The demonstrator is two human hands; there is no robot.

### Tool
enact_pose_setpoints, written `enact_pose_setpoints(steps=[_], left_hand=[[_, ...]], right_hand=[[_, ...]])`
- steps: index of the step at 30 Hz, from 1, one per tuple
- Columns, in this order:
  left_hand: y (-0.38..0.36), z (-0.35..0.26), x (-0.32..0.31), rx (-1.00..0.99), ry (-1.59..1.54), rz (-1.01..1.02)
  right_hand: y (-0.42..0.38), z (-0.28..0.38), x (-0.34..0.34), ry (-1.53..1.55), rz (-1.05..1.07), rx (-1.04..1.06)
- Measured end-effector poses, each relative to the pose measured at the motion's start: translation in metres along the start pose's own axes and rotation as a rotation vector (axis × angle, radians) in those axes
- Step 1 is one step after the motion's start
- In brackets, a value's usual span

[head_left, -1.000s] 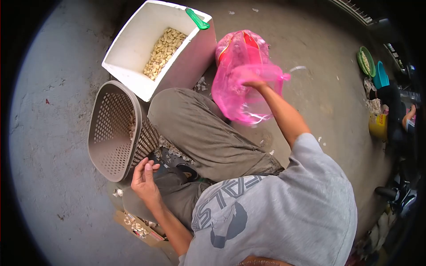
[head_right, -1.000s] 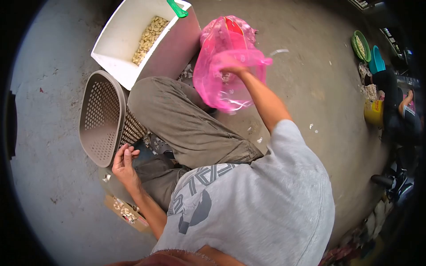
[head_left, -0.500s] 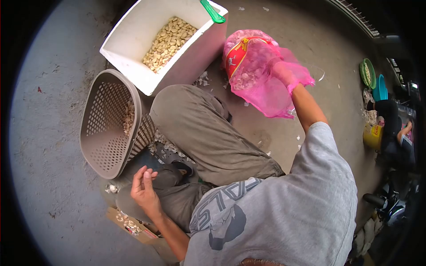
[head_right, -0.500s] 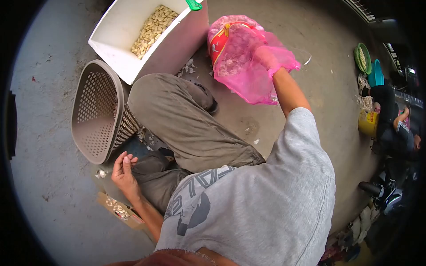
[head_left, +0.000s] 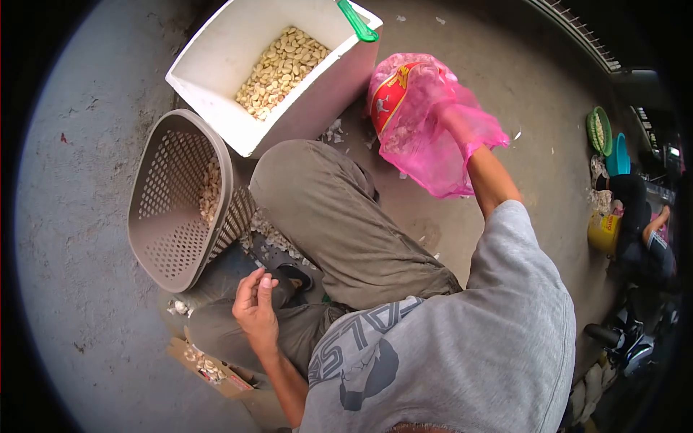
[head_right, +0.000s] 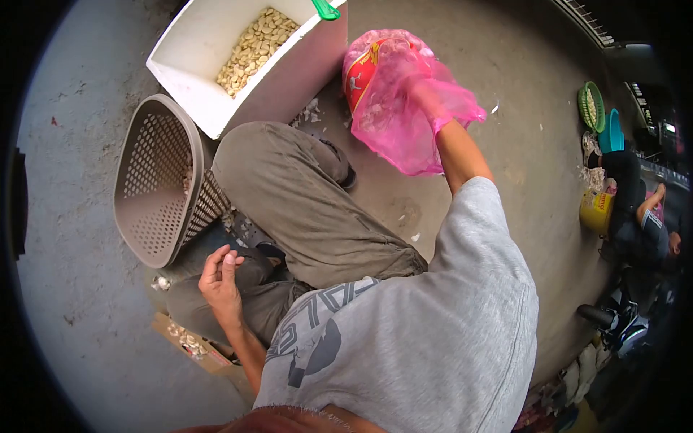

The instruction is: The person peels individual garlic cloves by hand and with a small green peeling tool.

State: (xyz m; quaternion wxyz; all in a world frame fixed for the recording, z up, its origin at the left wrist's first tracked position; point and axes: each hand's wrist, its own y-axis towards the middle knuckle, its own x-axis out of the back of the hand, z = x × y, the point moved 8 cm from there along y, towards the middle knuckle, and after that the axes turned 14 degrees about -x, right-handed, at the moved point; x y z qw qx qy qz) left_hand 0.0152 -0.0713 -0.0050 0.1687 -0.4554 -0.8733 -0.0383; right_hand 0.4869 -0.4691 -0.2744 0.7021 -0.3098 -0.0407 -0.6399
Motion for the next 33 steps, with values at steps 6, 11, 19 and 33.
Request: enact_pose_setpoints(steps=[6, 11, 19, 33], left_hand=[[0.008, -0.016, -0.014, -0.036, -0.018, 0.016], [0.004, -0.02, -0.023, -0.099, -0.052, 0.054], [0.007, -0.04, -0.02, -0.237, -0.01, 0.106], [-0.024, -0.069, -0.035, -0.328, -0.466, 0.102]], right_hand=[[-0.024, -0.044, -0.036, 0.701, 0.436, -0.483], [-0.16, -0.026, -0.009, 0.93, 0.409, -0.227], [-0.247, -0.192, 0.065, 1.27, 0.217, -0.622], [-0.37, 0.238, -0.008, 0.864, 0.704, 0.058]])
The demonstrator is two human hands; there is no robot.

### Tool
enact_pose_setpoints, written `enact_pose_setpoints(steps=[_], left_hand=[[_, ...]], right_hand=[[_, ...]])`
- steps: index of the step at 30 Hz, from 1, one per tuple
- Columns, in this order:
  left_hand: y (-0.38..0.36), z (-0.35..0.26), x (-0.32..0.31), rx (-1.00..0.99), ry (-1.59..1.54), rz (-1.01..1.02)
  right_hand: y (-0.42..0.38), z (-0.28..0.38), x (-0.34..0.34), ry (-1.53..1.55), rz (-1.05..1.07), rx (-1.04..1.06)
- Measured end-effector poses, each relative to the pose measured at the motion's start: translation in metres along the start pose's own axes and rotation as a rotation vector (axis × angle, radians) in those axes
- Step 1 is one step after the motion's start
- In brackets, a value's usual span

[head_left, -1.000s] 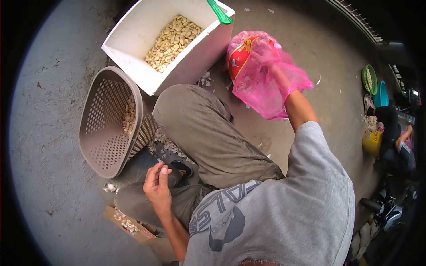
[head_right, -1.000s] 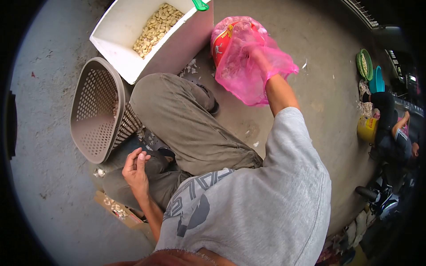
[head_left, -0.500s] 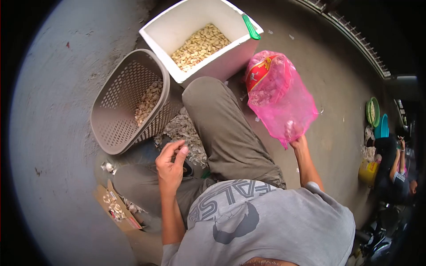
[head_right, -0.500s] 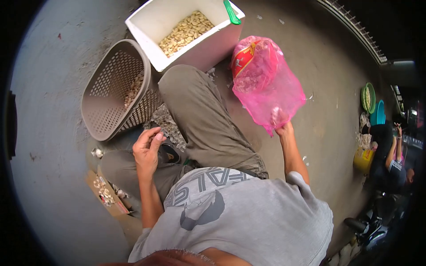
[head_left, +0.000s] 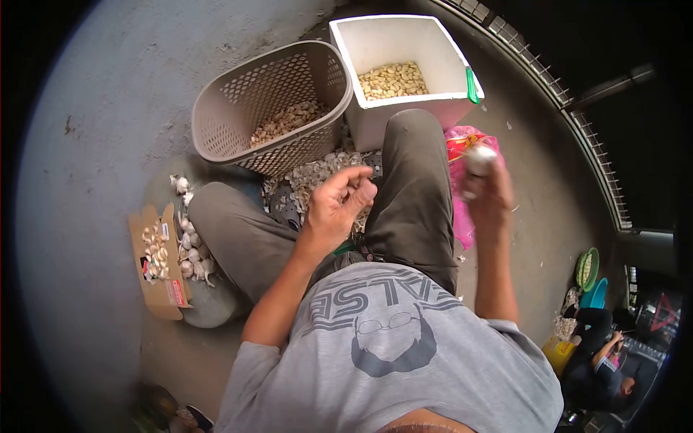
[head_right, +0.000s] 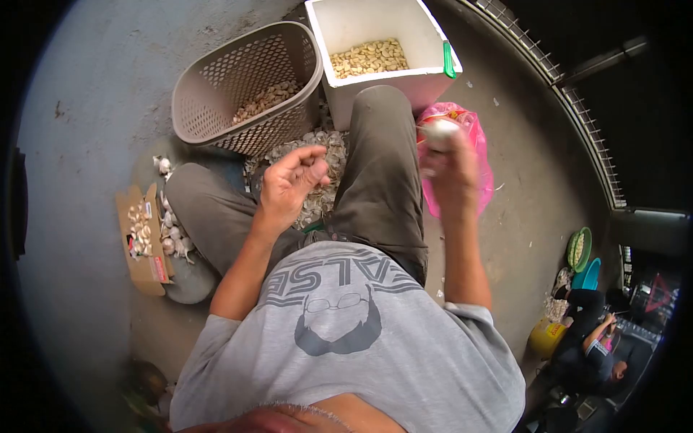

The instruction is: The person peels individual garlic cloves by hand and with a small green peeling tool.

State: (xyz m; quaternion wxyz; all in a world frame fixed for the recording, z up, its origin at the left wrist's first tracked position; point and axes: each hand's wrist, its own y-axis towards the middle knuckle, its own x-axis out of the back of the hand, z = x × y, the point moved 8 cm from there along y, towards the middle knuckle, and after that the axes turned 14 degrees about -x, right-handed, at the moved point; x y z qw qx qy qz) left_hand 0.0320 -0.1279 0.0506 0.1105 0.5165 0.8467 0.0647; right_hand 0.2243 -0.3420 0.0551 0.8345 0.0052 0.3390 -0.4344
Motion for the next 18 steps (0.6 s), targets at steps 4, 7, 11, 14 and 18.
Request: enact_pose_setpoints(steps=[4, 7, 11, 14, 18], left_hand=[[0.018, -0.001, 0.026, -0.152, 0.093, -0.189], [0.022, -0.001, 0.066, -0.137, 0.099, -0.321], [0.034, 0.01, 0.105, -0.125, 0.232, -0.262], [0.052, 0.042, 0.126, -0.058, 0.273, -0.11], [0.048, 0.068, 0.125, 0.098, -0.114, -0.124]], right_hand=[[0.039, -0.096, -0.154, -0.11, 0.405, -0.25], [0.067, -0.14, -0.194, -0.262, 0.575, -0.278], [0.101, -0.143, -0.215, -0.683, 0.731, -0.23], [0.127, -0.154, -0.203, -0.739, 0.776, -0.251], [0.135, -0.164, -0.188, -0.748, 0.718, -0.341]])
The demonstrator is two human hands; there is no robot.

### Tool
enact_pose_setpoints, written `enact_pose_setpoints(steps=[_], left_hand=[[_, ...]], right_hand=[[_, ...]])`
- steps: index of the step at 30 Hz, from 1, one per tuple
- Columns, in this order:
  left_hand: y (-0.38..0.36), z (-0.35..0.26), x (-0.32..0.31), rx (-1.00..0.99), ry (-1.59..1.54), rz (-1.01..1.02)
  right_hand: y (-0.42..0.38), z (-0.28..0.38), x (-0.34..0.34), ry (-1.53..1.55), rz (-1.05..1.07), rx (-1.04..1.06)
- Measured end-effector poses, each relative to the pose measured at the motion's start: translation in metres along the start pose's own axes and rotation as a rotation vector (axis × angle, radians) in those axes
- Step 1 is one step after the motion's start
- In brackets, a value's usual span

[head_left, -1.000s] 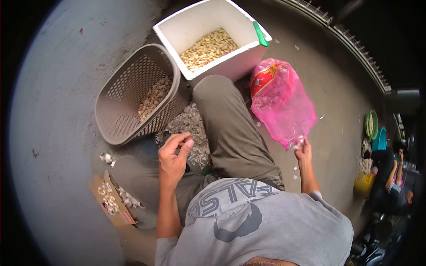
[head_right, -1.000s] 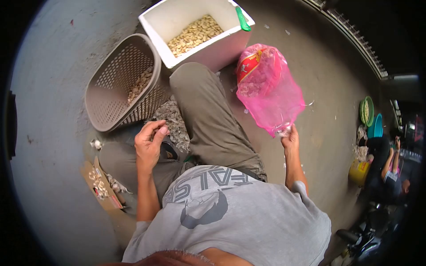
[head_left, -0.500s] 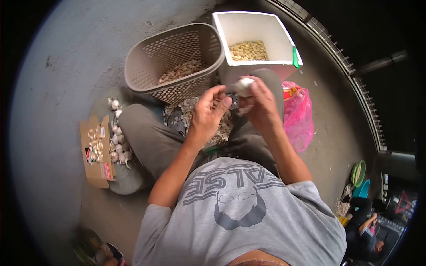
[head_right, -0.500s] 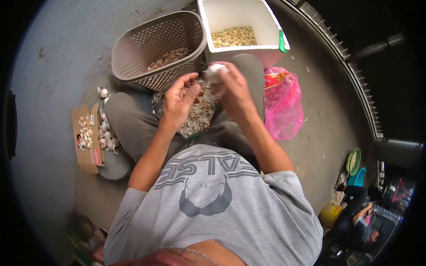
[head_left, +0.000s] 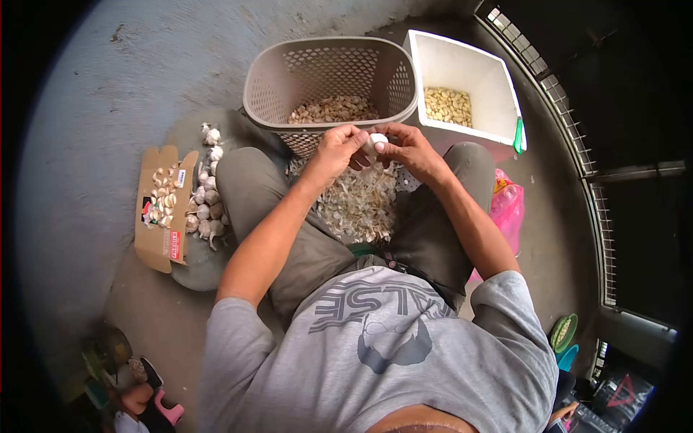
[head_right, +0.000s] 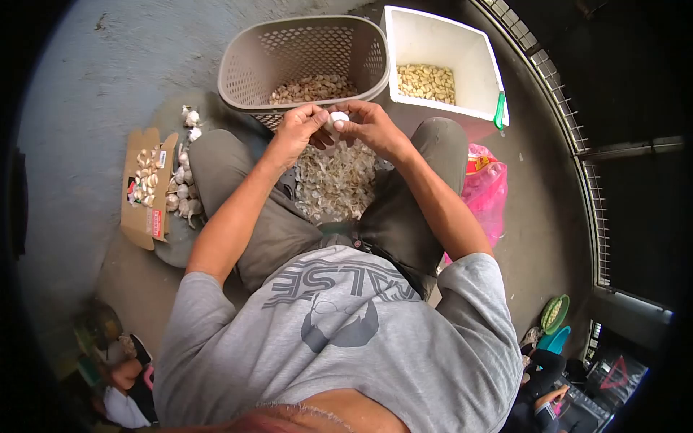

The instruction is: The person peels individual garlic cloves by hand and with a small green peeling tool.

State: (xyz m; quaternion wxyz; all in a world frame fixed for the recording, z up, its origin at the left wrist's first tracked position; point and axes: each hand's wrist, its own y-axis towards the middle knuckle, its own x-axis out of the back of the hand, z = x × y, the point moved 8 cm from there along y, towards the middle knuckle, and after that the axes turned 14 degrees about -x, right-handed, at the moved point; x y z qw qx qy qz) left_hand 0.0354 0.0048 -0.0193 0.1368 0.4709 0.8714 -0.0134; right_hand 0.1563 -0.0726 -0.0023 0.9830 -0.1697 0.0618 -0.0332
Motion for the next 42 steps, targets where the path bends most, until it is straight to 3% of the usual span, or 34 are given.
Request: enact_pose_setpoints(steps=[3, 5, 8, 11, 12, 15, 21, 27, 31, 34, 37, 42], left_hand=[[0.0, -0.001, -0.011, 0.057, -0.063, -0.054], [0.007, 0.003, -0.011, -0.019, -0.022, -0.052], [0.011, 0.016, -0.001, -0.026, 0.039, -0.073], [0.005, 0.003, -0.001, -0.035, 0.113, -0.151], [0.005, 0.004, -0.001, -0.031, 0.142, -0.131], [0.006, -0.001, -0.001, -0.073, 0.08, -0.14], [0.004, 0.009, -0.005, 0.012, -0.222, -0.12], [0.002, -0.002, -0.004, -0.004, -0.269, -0.14], [0.003, -0.003, 0.0, -0.046, -0.286, -0.183], [0.003, -0.001, 0.006, -0.036, -0.204, -0.217], [0.002, 0.0, 0.01, -0.032, -0.074, -0.273], [0.0, -0.007, 0.006, -0.074, -0.088, -0.319]], right_hand=[[-0.001, 0.002, 0.002, -0.011, -0.093, 0.028], [0.0, 0.011, -0.001, 0.024, -0.095, 0.05], [0.003, 0.017, -0.007, -0.155, -0.114, 0.08], [0.006, 0.013, -0.005, -0.27, -0.166, -0.041], [0.004, 0.024, -0.008, -0.373, -0.21, 0.11], [-0.004, 0.034, -0.012, -0.466, -0.282, 0.171], [-0.005, 0.034, -0.013, -0.514, -0.3, 0.211], [0.002, 0.029, -0.009, -0.228, -0.257, 0.209], [0.008, 0.018, -0.006, -0.052, -0.153, -0.023], [0.008, 0.02, -0.009, -0.065, -0.152, -0.031], [0.012, 0.031, -0.021, -0.361, -0.28, 0.23], [0.014, 0.026, -0.023, -0.35, -0.238, 0.238]])
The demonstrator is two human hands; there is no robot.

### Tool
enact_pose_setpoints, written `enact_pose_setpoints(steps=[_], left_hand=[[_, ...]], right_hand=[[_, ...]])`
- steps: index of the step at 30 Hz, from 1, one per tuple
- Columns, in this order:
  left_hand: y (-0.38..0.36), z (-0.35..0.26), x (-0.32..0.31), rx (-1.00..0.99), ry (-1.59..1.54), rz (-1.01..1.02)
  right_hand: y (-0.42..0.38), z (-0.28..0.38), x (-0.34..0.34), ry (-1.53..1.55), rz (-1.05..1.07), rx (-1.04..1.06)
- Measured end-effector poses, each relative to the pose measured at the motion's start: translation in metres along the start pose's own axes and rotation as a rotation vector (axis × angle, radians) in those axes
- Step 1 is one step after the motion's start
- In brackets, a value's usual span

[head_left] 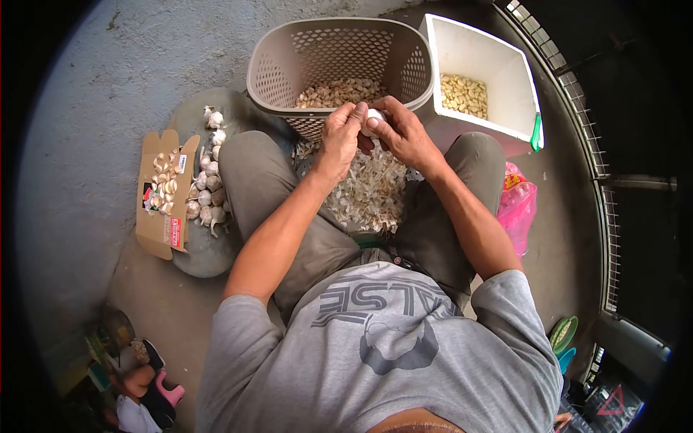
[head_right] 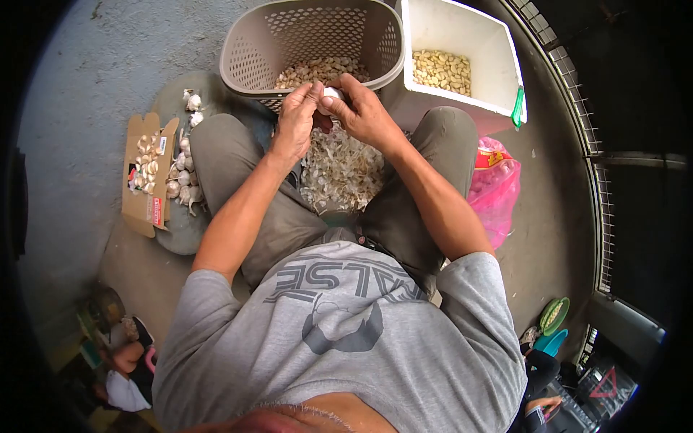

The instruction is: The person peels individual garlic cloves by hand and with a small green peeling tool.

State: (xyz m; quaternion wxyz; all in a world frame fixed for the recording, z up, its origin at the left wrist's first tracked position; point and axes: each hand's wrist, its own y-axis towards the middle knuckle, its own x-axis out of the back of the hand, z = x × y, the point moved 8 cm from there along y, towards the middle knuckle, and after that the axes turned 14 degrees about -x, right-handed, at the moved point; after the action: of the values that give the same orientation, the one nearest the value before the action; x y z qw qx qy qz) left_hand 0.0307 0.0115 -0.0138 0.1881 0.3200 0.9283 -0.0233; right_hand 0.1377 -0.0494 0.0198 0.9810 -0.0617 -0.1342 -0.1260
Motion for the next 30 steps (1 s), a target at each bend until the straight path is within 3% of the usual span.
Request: enact_pose_setpoints(steps=[3, 6, 8, 11, 14, 21, 23, 25, 28, 30], left_hand=[[0.001, 0.007, 0.004, -0.027, 0.033, 0.02], [0.0, 0.022, 0.017, 0.083, -0.037, -0.144], [-0.001, 0.023, 0.019, 0.07, -0.038, -0.13], [-0.005, 0.014, 0.009, 0.094, -0.064, -0.107], [-0.005, 0.015, -0.002, 0.07, -0.096, -0.008], [-0.009, 0.011, 0.002, 0.043, -0.071, -0.052], [-0.007, 0.024, 0.017, 0.121, -0.083, -0.158], [-0.01, 0.026, 0.018, 0.191, -0.126, -0.175], [-0.01, 0.033, 0.012, 0.227, -0.184, -0.107], [-0.01, 0.032, 0.007, 0.21, -0.219, -0.075]], right_hand=[[-0.002, -0.002, -0.001, -0.019, 0.025, 0.004], [-0.008, -0.004, -0.007, -0.03, 0.026, 0.05], [-0.011, -0.007, -0.015, 0.042, 0.026, 0.094], [-0.009, -0.011, -0.006, 0.108, 0.137, -0.269], [0.002, -0.009, 0.006, -0.067, -0.061, 0.035], [-0.01, 0.006, -0.008, -0.125, -0.004, 0.018], [-0.019, 0.023, -0.021, -0.226, -0.02, 0.251], [-0.017, 0.014, -0.024, -0.094, 0.026, 0.094], [-0.003, 0.009, -0.009, -0.2, -0.079, 0.154], [0.003, 0.0, 0.0, -0.155, -0.074, 0.053]])
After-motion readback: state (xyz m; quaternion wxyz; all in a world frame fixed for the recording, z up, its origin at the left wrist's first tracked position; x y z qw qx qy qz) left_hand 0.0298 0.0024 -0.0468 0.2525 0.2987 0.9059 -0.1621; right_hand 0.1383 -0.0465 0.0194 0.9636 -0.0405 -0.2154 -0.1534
